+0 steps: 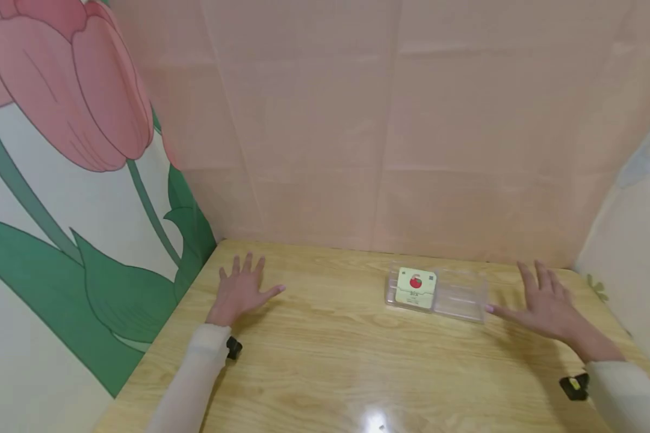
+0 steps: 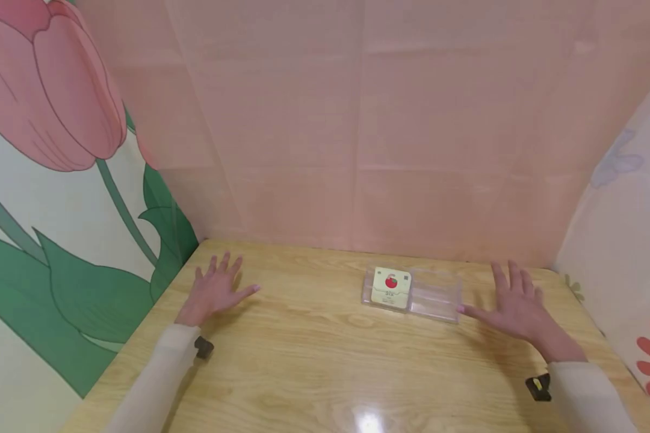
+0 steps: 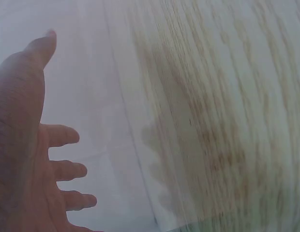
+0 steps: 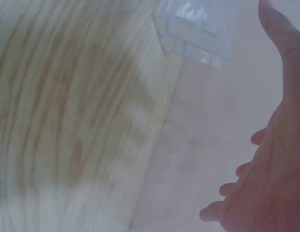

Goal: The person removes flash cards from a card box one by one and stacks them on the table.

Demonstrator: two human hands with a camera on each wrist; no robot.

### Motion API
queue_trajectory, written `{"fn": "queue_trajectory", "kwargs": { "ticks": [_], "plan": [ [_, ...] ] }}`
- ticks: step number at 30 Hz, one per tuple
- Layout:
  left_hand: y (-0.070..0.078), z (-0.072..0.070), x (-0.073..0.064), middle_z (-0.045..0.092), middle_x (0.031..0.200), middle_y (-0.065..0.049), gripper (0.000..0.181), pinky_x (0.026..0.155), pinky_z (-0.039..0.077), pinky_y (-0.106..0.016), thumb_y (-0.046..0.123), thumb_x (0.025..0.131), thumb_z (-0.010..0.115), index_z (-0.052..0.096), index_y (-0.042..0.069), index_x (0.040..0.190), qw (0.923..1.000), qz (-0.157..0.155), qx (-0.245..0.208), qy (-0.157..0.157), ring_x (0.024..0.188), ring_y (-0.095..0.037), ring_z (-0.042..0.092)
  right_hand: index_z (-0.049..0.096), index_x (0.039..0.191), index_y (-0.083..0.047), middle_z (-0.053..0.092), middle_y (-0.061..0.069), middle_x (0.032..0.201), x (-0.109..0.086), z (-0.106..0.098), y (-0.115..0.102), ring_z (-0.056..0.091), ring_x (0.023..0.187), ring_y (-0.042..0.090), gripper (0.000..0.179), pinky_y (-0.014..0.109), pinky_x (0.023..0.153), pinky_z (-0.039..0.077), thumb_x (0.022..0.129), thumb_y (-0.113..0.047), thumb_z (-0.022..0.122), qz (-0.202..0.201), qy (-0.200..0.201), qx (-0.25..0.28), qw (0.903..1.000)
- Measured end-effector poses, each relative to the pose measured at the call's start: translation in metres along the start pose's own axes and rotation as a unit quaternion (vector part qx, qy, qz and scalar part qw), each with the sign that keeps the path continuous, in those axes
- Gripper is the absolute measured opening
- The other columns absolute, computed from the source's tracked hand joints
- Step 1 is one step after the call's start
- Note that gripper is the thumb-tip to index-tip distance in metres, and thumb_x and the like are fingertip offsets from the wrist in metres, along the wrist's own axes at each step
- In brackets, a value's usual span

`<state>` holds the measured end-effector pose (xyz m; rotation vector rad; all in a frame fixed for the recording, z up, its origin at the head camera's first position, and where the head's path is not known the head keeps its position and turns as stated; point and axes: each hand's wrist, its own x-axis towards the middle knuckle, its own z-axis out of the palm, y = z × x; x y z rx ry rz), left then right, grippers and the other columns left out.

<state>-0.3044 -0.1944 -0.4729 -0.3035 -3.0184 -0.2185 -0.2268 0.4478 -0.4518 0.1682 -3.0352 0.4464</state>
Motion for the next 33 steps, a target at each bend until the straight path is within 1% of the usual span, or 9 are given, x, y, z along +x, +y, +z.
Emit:
{"fn": "queue_trajectory", "kwargs": {
  "ticks": [4, 6, 9, 12, 18, 24, 27, 31, 33],
  "plan": [
    [0.002, 0.004, 0.0, 0.021, 0.173, -0.024, 0.106, 0.117, 0.018, -0.087, 0.089, 0.091, 0.041, 0.031, 0.015, 0.167, 1.0, 0.002, -0.001, -0.006, 0.157, -0.056, 0.022, -0.013, 0.166, 0.0, -0.023, 0.042, 0.165, 0.002, 0.0, -0.006, -0.01, 0.146, 0.076, 0.128, 0.09, 0.11, 0.0, 0.091, -0.06, 0.072, -0.013, 0.009, 0.012, 0.9998],
    [0.004, 0.006, -0.001, 0.021, 0.174, -0.023, 0.106, 0.117, 0.017, -0.086, 0.089, 0.091, 0.041, 0.03, 0.016, 0.167, 1.0, 0.003, -0.003, -0.007, 0.158, -0.055, 0.021, -0.013, 0.166, 0.0, -0.025, 0.042, 0.164, 0.002, -0.001, -0.01, -0.013, 0.146, 0.075, 0.128, 0.091, 0.11, 0.0, 0.091, -0.059, 0.073, -0.015, 0.007, 0.022, 0.9996],
    [0.01, 0.007, 0.0, 0.023, 0.173, -0.023, 0.105, 0.118, 0.019, -0.085, 0.089, 0.091, 0.041, 0.03, 0.016, 0.167, 0.9999, 0.009, -0.002, -0.006, 0.158, -0.054, 0.022, -0.016, 0.165, -0.001, -0.029, 0.04, 0.164, 0.0, -0.001, -0.014, -0.018, 0.145, 0.075, 0.128, 0.094, 0.105, 0.005, 0.092, -0.058, 0.073, -0.014, -0.003, 0.034, 0.9993],
    [0.016, 0.006, 0.001, 0.026, 0.173, -0.023, 0.106, 0.118, 0.022, -0.084, 0.09, 0.091, 0.038, 0.031, 0.016, 0.166, 0.9998, 0.02, 0.0, -0.002, 0.158, -0.053, 0.024, -0.017, 0.165, -0.002, -0.03, 0.041, 0.163, -0.001, -0.001, -0.017, -0.018, 0.144, 0.076, 0.128, 0.096, 0.099, 0.011, 0.092, -0.058, 0.072, -0.013, -0.011, 0.036, 0.9992],
    [0.026, 0.003, 0.003, 0.029, 0.172, -0.023, 0.106, 0.119, 0.023, -0.082, 0.09, 0.091, 0.039, 0.033, 0.016, 0.166, 0.9997, 0.024, -0.009, 0.0, 0.157, -0.054, 0.025, -0.014, 0.166, -0.002, -0.019, 0.043, 0.165, 0.0, -0.001, -0.023, -0.009, 0.148, 0.074, 0.125, 0.092, 0.105, 0.015, 0.094, -0.058, 0.071, -0.028, -0.01, 0.021, 0.9993],
    [0.034, 0.002, 0.004, 0.035, 0.169, -0.023, 0.104, 0.121, 0.029, -0.076, 0.088, 0.092, 0.041, 0.036, 0.013, 0.164, 0.9995, 0.027, -0.018, 0.003, 0.155, -0.052, 0.032, -0.01, 0.167, -0.001, -0.008, 0.043, 0.167, 0.003, -0.002, -0.031, -0.001, 0.149, 0.072, 0.122, 0.093, 0.096, 0.027, 0.094, -0.06, 0.07, -0.025, -0.008, 0.003, 0.9997],
    [0.038, 0.001, 0.006, 0.038, 0.168, -0.023, 0.103, 0.12, 0.033, -0.074, 0.087, 0.093, 0.041, 0.037, 0.012, 0.164, 0.9991, 0.032, -0.029, 0.004, 0.154, -0.051, 0.035, -0.006, 0.167, 0.0, -0.001, 0.045, 0.166, 0.006, -0.001, -0.035, 0.008, 0.147, 0.073, 0.119, 0.091, 0.095, 0.031, 0.095, -0.06, 0.068, -0.026, 0.0, 0.003, 0.9997],
    [0.045, -0.001, 0.009, 0.037, 0.168, -0.023, 0.104, 0.119, 0.038, -0.07, 0.088, 0.093, 0.038, 0.035, 0.012, 0.165, 0.999, 0.037, -0.027, -0.003, 0.154, -0.05, 0.037, -0.001, 0.167, 0.002, 0.006, 0.047, 0.164, 0.009, 0.002, -0.039, 0.018, 0.143, 0.073, 0.115, 0.089, 0.093, 0.036, 0.097, -0.06, 0.066, -0.027, 0.012, 0.004, 0.9996],
    [0.048, -0.001, 0.01, 0.037, 0.168, -0.024, 0.104, 0.119, 0.04, -0.068, 0.088, 0.094, 0.037, 0.034, 0.011, 0.165, 0.9989, 0.04, -0.024, -0.006, 0.153, -0.049, 0.038, 0.001, 0.166, 0.003, 0.007, 0.047, 0.164, 0.011, 0.005, -0.042, 0.021, 0.141, 0.073, 0.113, 0.089, 0.095, 0.036, 0.098, -0.06, 0.065, -0.027, 0.015, 0.006, 0.9995]
  ]
}}
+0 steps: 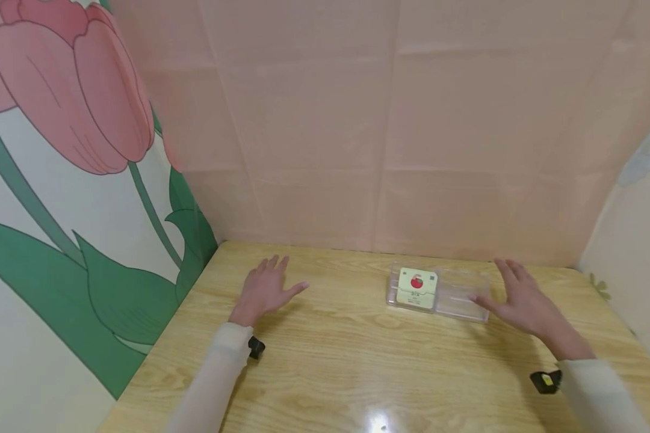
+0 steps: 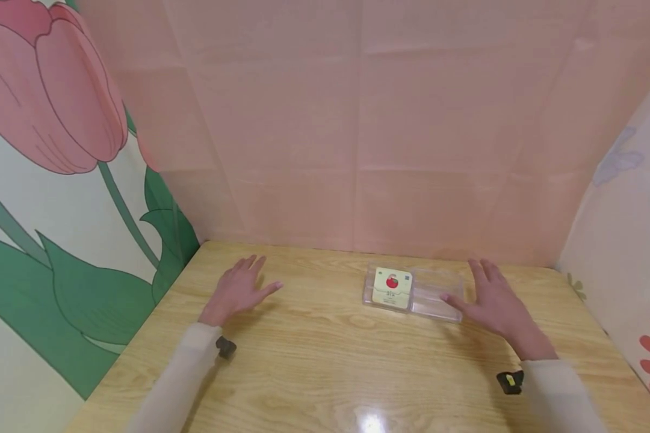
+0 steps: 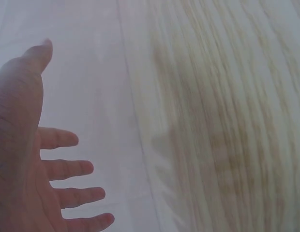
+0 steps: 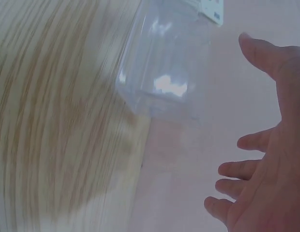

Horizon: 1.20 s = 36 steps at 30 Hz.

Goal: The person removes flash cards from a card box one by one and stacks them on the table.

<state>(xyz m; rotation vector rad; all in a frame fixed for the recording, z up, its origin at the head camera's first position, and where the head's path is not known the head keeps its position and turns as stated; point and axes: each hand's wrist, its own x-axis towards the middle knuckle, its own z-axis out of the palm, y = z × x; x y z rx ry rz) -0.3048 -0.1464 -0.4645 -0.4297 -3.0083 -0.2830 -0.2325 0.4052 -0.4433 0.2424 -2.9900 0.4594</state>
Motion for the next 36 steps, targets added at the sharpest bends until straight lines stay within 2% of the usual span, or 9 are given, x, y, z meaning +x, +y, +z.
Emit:
{"fn": "queue_trajectory", "kwargs": {
  "ticks": [4, 11, 18, 26, 36],
  "plan": [
    [0.006, 0.0, 0.004, 0.036, 0.168, -0.024, 0.104, 0.117, 0.043, -0.067, 0.087, 0.094, 0.037, 0.034, 0.011, 0.165, 1.0, 0.005, -0.002, 0.002, 0.153, -0.047, 0.04, 0.003, 0.166, 0.004, 0.01, 0.047, 0.164, 0.004, 0.005, -0.006, 0.023, 0.141, 0.073, 0.112, 0.088, 0.099, 0.033, 0.098, -0.06, 0.065, -0.001, 0.009, 0.007, 0.9999],
    [0.011, 0.002, 0.009, 0.037, 0.168, -0.023, 0.105, 0.113, 0.047, -0.067, 0.088, 0.094, 0.035, 0.034, 0.01, 0.164, 0.9998, 0.015, 0.001, 0.014, 0.15, -0.046, 0.044, 0.007, 0.166, 0.006, 0.009, 0.047, 0.164, 0.009, 0.008, -0.018, 0.012, 0.147, 0.073, 0.104, 0.089, 0.104, 0.027, 0.102, -0.059, 0.058, 0.001, 0.004, 0.01, 0.9999],
    [0.015, 0.0, 0.01, 0.039, 0.166, -0.024, 0.103, 0.111, 0.049, -0.066, 0.086, 0.095, 0.038, 0.036, 0.01, 0.164, 0.9996, 0.014, -0.009, 0.023, 0.149, -0.047, 0.046, 0.009, 0.166, 0.004, 0.007, 0.041, 0.168, 0.013, 0.013, -0.027, 0.0, 0.157, 0.061, 0.103, 0.083, 0.117, 0.016, 0.102, -0.063, 0.054, -0.002, 0.008, 0.014, 0.9999],
    [0.02, 0.007, 0.008, 0.042, 0.165, -0.022, 0.102, 0.115, 0.046, -0.065, 0.085, 0.095, 0.039, 0.034, 0.009, 0.164, 0.9996, 0.023, -0.014, 0.008, 0.148, -0.046, 0.047, 0.01, 0.165, 0.008, 0.008, 0.039, 0.169, 0.01, 0.022, -0.037, 0.007, 0.157, 0.06, 0.095, 0.078, 0.123, 0.013, 0.107, -0.058, 0.047, -0.009, 0.011, 0.024, 0.9996],
    [0.031, 0.009, 0.012, 0.044, 0.164, -0.021, 0.1, 0.113, 0.047, -0.067, 0.083, 0.097, 0.04, 0.035, 0.009, 0.163, 0.9993, 0.029, -0.018, 0.017, 0.147, -0.045, 0.048, 0.011, 0.165, 0.008, 0.005, 0.035, 0.171, 0.015, 0.028, -0.051, 0.004, 0.158, 0.057, 0.088, 0.08, 0.122, 0.01, 0.111, -0.056, 0.039, -0.008, -0.01, 0.027, 0.9996]
  ]
}}
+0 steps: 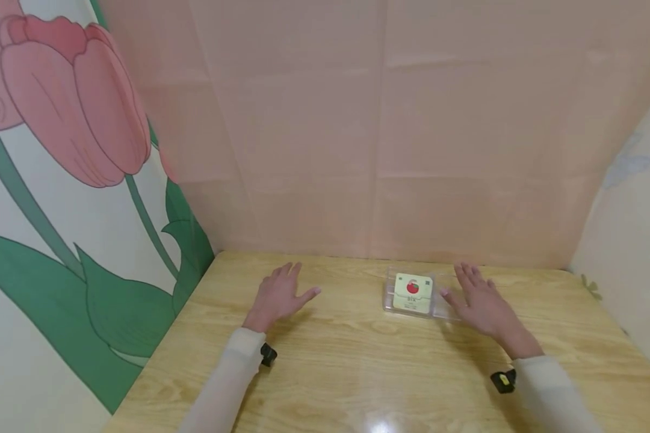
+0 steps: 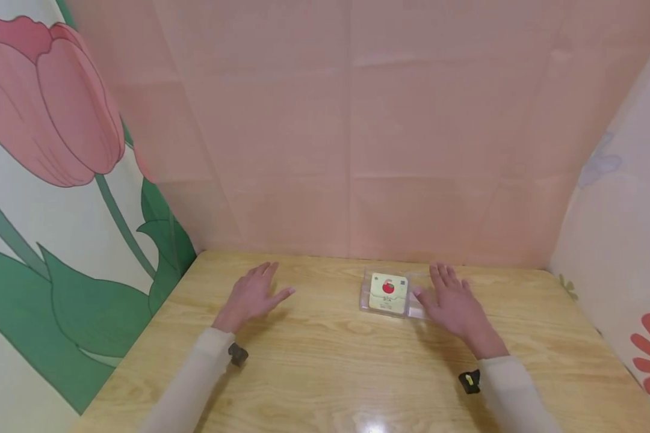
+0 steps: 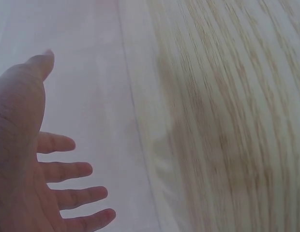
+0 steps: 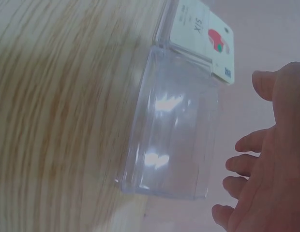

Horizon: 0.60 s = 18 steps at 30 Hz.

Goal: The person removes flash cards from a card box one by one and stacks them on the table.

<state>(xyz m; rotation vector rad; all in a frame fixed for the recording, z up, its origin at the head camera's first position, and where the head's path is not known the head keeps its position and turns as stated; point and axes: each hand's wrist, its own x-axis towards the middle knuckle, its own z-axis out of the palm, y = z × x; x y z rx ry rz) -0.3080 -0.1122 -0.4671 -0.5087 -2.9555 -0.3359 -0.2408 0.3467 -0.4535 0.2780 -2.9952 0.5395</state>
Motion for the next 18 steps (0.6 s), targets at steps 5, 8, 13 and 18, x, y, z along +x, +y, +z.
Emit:
{"fn": "queue_trajectory", "kwargs": {
  "ticks": [5, 8, 13, 18],
  "plan": [
    [0.004, -0.001, 0.001, 0.043, 0.164, -0.022, 0.097, 0.114, 0.047, -0.066, 0.08, 0.098, 0.042, 0.035, 0.009, 0.163, 0.9999, 0.009, -0.009, 0.005, 0.147, -0.045, 0.048, 0.011, 0.164, 0.009, 0.006, 0.036, 0.17, 0.004, 0.004, -0.003, 0.006, 0.158, 0.058, 0.087, 0.079, 0.123, 0.01, 0.111, -0.055, 0.037, -0.006, 0.005, -0.014, 0.9999],
    [0.006, -0.001, 0.002, 0.045, 0.163, -0.023, 0.092, 0.112, 0.049, -0.064, 0.075, 0.1, 0.046, 0.038, 0.007, 0.162, 0.9996, 0.017, -0.018, 0.011, 0.145, -0.045, 0.05, 0.01, 0.164, 0.008, 0.005, 0.036, 0.17, 0.006, 0.007, -0.005, 0.005, 0.158, 0.058, 0.087, 0.078, 0.124, 0.009, 0.112, -0.055, 0.036, -0.005, 0.004, -0.017, 0.9998],
    [0.007, 0.001, 0.002, 0.046, 0.162, -0.022, 0.081, 0.109, 0.052, -0.062, 0.065, 0.104, 0.049, 0.04, 0.007, 0.16, 0.9995, 0.026, -0.016, 0.004, 0.142, -0.045, 0.053, 0.01, 0.164, 0.009, 0.005, 0.036, 0.17, 0.008, 0.013, -0.004, 0.004, 0.158, 0.057, 0.084, 0.078, 0.124, 0.009, 0.113, -0.053, 0.034, -0.001, -0.002, -0.026, 0.9997],
    [0.007, 0.001, 0.004, 0.047, 0.162, -0.02, 0.072, 0.107, 0.055, -0.058, 0.054, 0.106, 0.054, 0.042, 0.008, 0.159, 0.9994, 0.031, -0.012, 0.012, 0.143, -0.042, 0.053, 0.012, 0.163, 0.012, 0.005, 0.037, 0.17, 0.012, 0.016, -0.004, 0.004, 0.158, 0.057, 0.081, 0.077, 0.124, 0.009, 0.114, -0.049, 0.031, -0.003, 0.002, -0.03, 0.9995]
  ]
}}
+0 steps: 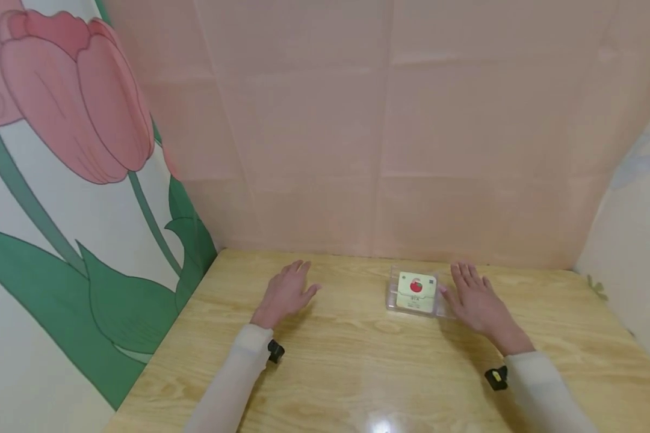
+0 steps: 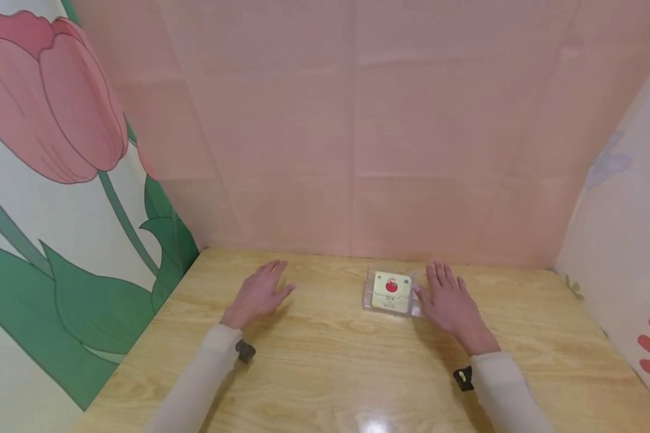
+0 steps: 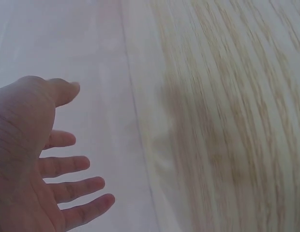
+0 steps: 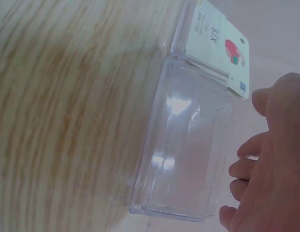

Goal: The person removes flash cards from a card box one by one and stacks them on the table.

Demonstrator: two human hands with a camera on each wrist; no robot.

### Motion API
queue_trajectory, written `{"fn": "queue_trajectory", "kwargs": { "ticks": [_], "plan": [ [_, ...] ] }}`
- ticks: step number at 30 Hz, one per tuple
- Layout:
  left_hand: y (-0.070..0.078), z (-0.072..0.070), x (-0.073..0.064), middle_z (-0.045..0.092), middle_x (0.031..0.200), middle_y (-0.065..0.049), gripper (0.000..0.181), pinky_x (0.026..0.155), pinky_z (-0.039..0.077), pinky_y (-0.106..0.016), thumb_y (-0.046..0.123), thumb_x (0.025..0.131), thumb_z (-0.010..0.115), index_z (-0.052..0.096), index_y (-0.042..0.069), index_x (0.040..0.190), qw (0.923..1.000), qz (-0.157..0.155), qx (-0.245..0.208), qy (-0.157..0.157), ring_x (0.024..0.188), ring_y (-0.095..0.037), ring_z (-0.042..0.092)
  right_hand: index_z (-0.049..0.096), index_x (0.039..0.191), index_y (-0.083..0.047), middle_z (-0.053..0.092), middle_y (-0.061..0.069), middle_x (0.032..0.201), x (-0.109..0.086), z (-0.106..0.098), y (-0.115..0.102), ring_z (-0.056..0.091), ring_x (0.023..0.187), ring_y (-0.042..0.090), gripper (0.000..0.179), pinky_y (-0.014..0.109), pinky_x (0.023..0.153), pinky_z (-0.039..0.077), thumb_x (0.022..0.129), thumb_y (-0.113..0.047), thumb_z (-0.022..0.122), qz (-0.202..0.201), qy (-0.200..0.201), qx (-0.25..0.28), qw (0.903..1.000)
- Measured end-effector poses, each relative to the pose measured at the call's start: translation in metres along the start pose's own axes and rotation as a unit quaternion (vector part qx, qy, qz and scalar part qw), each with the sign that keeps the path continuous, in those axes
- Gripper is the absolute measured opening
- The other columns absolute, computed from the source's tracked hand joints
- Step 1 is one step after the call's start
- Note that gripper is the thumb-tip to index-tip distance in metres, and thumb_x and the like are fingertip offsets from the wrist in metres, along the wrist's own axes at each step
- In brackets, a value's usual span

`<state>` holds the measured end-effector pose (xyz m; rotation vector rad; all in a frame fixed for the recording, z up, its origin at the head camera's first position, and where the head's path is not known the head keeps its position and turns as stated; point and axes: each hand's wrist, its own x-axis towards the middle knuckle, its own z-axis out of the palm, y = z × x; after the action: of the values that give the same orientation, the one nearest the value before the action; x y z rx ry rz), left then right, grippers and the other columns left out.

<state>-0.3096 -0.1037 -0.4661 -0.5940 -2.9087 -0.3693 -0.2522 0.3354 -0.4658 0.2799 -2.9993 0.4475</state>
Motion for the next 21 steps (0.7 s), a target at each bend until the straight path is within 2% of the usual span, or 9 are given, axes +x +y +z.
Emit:
{"fn": "queue_trajectory", "kwargs": {
  "ticks": [5, 12, 21],
  "plan": [
    [0.004, -0.001, 0.003, 0.047, 0.162, -0.019, 0.067, 0.109, 0.054, -0.056, 0.048, 0.107, 0.056, 0.041, 0.009, 0.16, 0.9999, 0.002, -0.011, -0.002, 0.144, -0.041, 0.052, 0.01, 0.161, 0.016, 0.002, 0.038, 0.169, 0.0, 0.001, 0.0, 0.002, 0.158, 0.058, 0.079, 0.077, 0.124, 0.008, 0.115, -0.045, 0.031, 0.0, -0.004, 0.002, 1.0],
    [0.011, 0.0, 0.006, 0.047, 0.162, -0.018, 0.066, 0.112, 0.052, -0.056, 0.044, 0.108, 0.057, 0.039, 0.009, 0.161, 0.9995, 0.002, -0.03, -0.012, 0.146, -0.039, 0.051, 0.012, 0.16, 0.017, 0.005, 0.039, 0.168, 0.002, 0.008, 0.001, 0.003, 0.158, 0.057, 0.077, 0.078, 0.124, 0.007, 0.115, -0.042, 0.031, -0.002, -0.005, -0.001, 1.0],
    [0.017, 0.003, 0.013, 0.051, 0.159, -0.015, 0.061, 0.115, 0.05, -0.054, 0.037, 0.108, 0.058, 0.042, 0.007, 0.159, 0.9981, 0.021, -0.058, -0.007, 0.145, -0.036, 0.052, 0.014, 0.161, 0.016, 0.006, 0.039, 0.169, 0.005, 0.014, 0.005, 0.004, 0.159, 0.057, 0.074, 0.079, 0.123, 0.006, 0.115, -0.04, 0.032, -0.003, -0.005, -0.006, 1.0]
  ]
}}
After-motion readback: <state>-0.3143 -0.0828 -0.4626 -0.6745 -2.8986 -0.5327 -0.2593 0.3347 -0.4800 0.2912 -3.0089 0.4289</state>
